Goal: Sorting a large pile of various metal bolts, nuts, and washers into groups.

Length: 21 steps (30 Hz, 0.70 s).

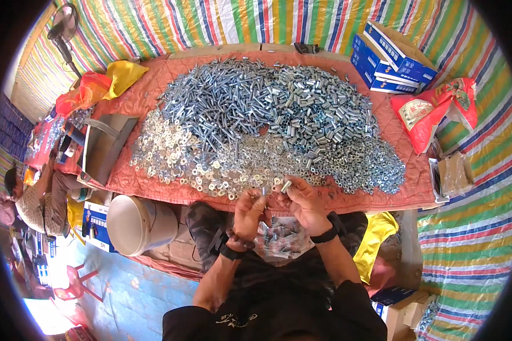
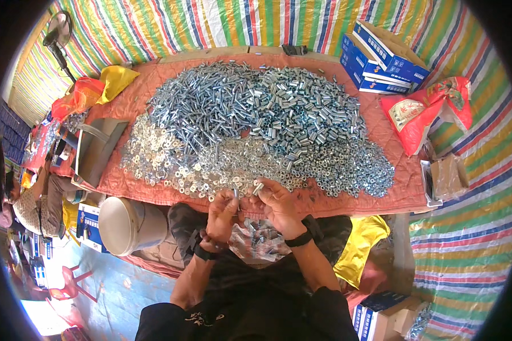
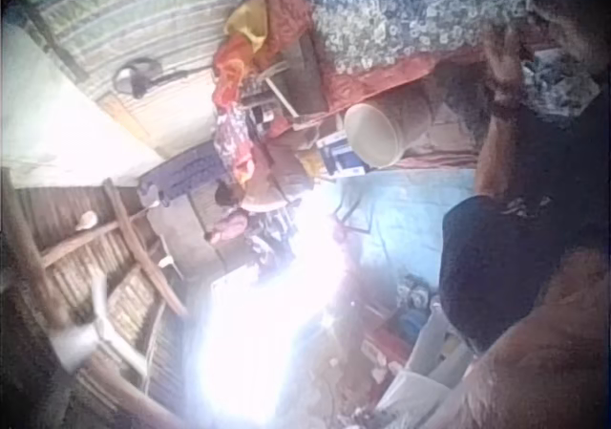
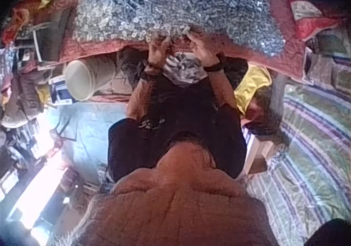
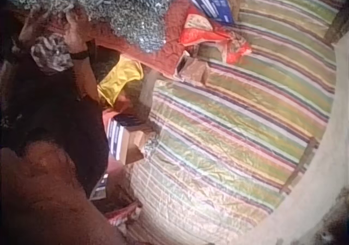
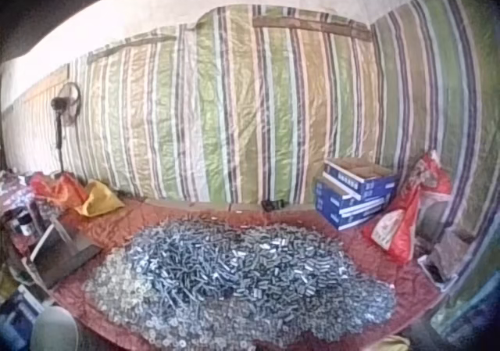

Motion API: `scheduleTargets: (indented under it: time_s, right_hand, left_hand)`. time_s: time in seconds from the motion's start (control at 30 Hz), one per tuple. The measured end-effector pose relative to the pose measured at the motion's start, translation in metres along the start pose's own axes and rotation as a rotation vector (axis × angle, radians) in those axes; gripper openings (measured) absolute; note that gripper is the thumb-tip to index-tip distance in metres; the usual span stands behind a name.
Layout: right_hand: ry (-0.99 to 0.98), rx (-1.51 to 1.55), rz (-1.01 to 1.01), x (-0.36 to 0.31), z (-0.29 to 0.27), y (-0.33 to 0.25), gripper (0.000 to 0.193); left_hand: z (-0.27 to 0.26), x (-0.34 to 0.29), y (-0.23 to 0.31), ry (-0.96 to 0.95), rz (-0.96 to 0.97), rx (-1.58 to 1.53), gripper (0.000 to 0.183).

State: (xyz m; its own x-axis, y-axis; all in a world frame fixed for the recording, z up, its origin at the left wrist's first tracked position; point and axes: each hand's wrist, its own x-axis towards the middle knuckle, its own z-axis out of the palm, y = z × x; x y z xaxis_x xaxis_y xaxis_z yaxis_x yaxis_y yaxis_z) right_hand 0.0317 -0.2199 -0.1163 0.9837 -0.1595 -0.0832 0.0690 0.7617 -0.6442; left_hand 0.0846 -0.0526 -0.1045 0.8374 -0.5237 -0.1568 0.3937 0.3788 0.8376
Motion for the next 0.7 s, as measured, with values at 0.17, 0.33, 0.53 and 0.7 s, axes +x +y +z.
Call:
scheduleTargets:
  time_s: [0.17,0.33,0.53,0.7]
  right_hand:
    - [-0.010,-0.063,-0.055,-0.006,0.009,-0.003,0.030]
    - [0.071,-0.539,-0.170,-0.012,0.011,0.003,0.029]
    - [0.079,-0.730,-0.230,-0.019,-0.015,0.022,0.032]
    - [0.074,-0.894,-0.211,-0.033,-0.013,0.032,0.038]
  left_hand:
    - [-0.005,-0.007,-0.018,-0.116,0.106,0.230,0.012]
    - [-0.007,-0.010,-0.026,-0.103,0.156,0.346,0.018]
    - [-0.013,-0.018,-0.034,-0.075,0.075,0.404,0.019]
    - [-0.021,-0.025,-0.047,-0.029,-0.016,0.395,0.018]
